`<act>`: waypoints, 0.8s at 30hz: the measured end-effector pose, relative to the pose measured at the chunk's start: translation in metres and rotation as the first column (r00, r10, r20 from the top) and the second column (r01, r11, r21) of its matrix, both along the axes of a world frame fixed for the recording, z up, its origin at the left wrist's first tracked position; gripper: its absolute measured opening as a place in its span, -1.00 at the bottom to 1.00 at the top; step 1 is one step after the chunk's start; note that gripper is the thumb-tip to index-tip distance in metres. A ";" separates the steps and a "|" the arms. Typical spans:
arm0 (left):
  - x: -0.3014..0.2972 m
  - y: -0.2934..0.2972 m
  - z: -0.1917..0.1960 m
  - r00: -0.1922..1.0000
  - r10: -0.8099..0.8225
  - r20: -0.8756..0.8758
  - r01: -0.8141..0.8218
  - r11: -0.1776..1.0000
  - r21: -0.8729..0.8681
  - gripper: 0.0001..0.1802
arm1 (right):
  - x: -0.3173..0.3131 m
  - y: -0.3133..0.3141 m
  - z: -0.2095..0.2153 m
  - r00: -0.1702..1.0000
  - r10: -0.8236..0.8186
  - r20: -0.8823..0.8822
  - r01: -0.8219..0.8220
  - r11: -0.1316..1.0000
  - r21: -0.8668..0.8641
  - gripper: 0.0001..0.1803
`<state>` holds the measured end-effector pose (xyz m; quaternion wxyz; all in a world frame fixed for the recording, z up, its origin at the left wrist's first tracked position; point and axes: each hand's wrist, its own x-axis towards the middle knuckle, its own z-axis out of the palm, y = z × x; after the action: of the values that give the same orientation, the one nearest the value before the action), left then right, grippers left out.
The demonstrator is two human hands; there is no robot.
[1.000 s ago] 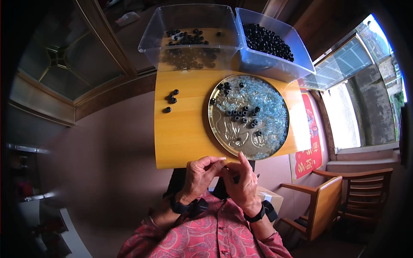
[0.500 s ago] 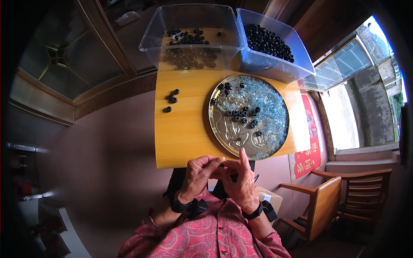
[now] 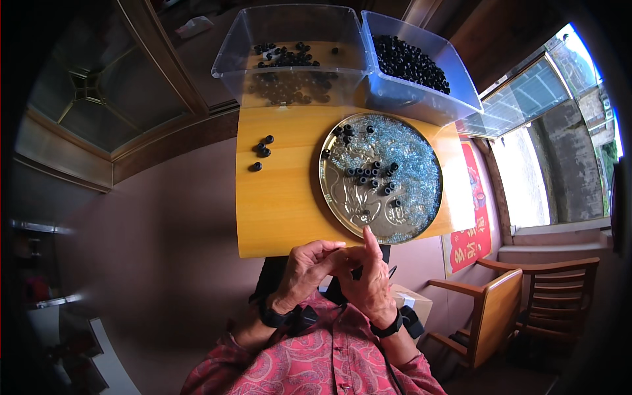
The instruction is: Sorting small black plastic or rubber ring-like components from a metal tray into plastic bins.
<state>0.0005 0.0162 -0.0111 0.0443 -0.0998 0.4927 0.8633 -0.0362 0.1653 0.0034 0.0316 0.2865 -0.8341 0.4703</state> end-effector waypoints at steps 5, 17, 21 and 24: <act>-0.001 -0.005 -0.005 0.999 -0.042 0.029 0.038 0.992 0.120 -0.67 | -0.001 0.000 0.007 1.000 -0.011 -0.029 0.011 1.000 -0.014 -0.23; 0.000 -0.002 0.005 0.997 -0.014 -0.073 0.044 0.900 0.435 -0.69 | 0.003 -0.016 -0.001 0.841 0.120 0.527 0.030 0.963 -0.267 -0.25; 0.002 -0.003 -0.004 0.998 -0.010 -0.054 0.028 0.939 0.343 -0.69 | 0.007 -0.031 -0.004 0.848 0.080 0.524 0.130 0.927 -0.352 -0.09; 0.002 -0.005 -0.013 0.996 -0.002 -0.089 0.037 0.917 0.396 -0.69 | 0.007 -0.034 0.002 0.813 0.086 0.576 0.193 0.893 -0.407 -0.03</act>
<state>0.0027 0.0113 -0.0237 0.0508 -0.0461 0.3097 0.9484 -0.0297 0.1316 0.0056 -0.1453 0.0901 -0.6805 0.7125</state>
